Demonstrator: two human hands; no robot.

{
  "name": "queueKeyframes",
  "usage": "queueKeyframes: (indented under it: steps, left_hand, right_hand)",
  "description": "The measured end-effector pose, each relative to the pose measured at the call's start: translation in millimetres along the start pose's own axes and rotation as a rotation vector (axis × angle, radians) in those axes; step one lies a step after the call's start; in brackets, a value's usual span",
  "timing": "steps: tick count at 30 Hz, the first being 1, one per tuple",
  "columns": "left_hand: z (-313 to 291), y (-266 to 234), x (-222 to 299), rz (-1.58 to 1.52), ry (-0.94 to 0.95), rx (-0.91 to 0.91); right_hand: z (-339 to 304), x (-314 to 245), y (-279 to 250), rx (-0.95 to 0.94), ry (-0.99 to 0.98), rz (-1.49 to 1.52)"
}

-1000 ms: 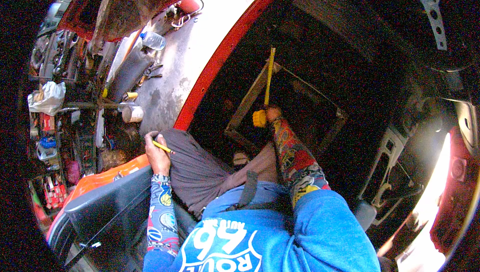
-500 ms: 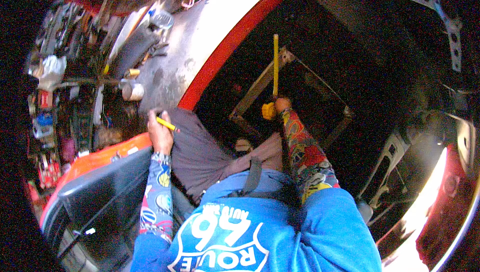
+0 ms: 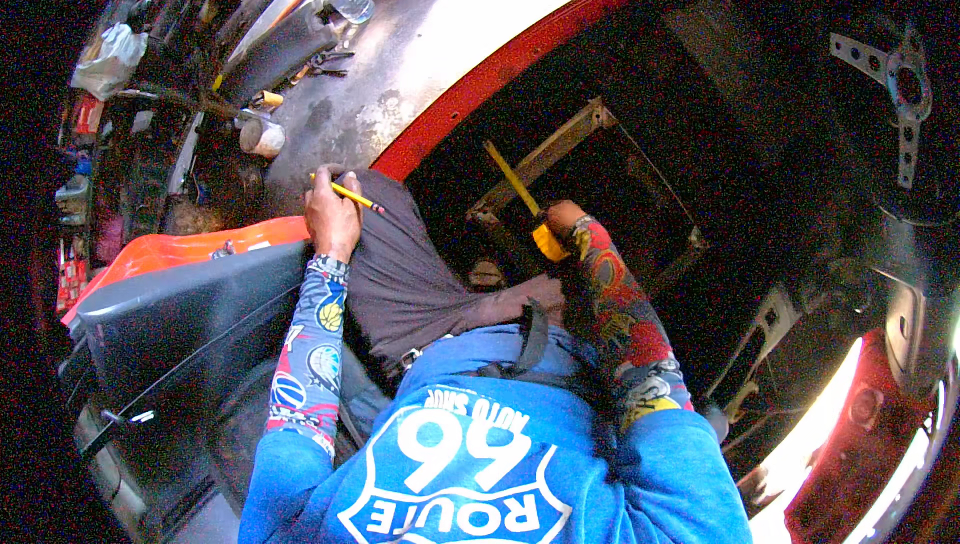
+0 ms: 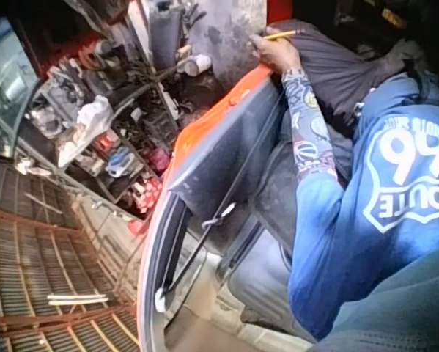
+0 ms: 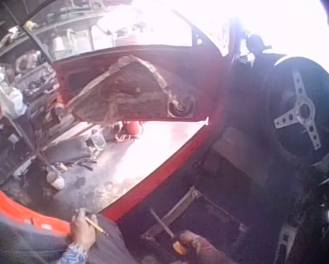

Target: The person measures the interior of a red car using a tape measure and pencil, then moves to the workshop floor to assemble a mechanical component using a drill and other tools.

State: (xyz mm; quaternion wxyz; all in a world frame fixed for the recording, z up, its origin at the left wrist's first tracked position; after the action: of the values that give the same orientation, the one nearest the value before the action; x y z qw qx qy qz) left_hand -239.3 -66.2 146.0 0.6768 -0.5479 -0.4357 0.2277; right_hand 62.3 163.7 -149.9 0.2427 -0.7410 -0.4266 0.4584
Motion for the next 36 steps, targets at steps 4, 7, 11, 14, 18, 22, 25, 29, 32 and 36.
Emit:
queueKeyframes:
  steps: [4,7,11,14,18,22,25,29,32,36]
  left_hand:
    - [-2.0,1.0,1.8,-0.023,0.029,0.002]
    - [0.1,2.0,2.1,-0.011,0.038,0.01]
    - [3.6,2.6,2.2,-0.003,0.014,-0.013]
    - [2.8,2.0,4.2,0.009,0.023,-0.025]
    - [0.5,1.2,3.0,0.05,0.022,-0.008]
    - [1.6,2.4,-3.7,0.037,0.002,-0.013]
    - [5.4,5.6,-6.7,0.028,-0.029,-0.024]
    - [6.0,7.1,-3.7,0.036,-0.021,-0.027]
    - [3.1,3.9,-1.9,0.034,-0.01,-0.014]
    - [0.7,2.0,-0.6,-0.005,0.01,0.002]
  right_hand:
    - [22.0,25.9,55.2,-0.066,0.685,0.618]
    - [42.3,-1.4,48.0,-0.059,0.844,0.358]
    - [3.3,-29.2,14.3,0.057,1.027,0.585]
    - [-9.1,-45.7,-3.7,0.225,1.019,0.63]
    - [-13.9,-55.3,-7.0,0.287,0.973,0.578]
    - [-13.5,-58.7,-7.5,0.252,0.996,0.534]
    - [-15.7,-63.1,-9.1,0.286,1.015,0.534]
    - [-20.5,-69.8,-11.8,0.341,0.985,0.536]
    - [-24.0,-74.9,-15.9,0.376,0.954,0.547]
    - [-30.6,-76.5,-23.9,0.441,0.93,0.624]
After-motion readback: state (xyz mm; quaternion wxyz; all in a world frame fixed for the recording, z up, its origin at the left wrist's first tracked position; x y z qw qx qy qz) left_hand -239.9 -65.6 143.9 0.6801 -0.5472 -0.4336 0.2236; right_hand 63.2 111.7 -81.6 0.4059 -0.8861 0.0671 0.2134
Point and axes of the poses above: each hand's wrist, its own z-axis towards the middle knuckle, its own y-axis out of the palm, x = y × z, the point moved 3 cm from there along z, towards the middle knuckle, and after that the axes turned 5 degrees about -x, right-handed, at the moved point
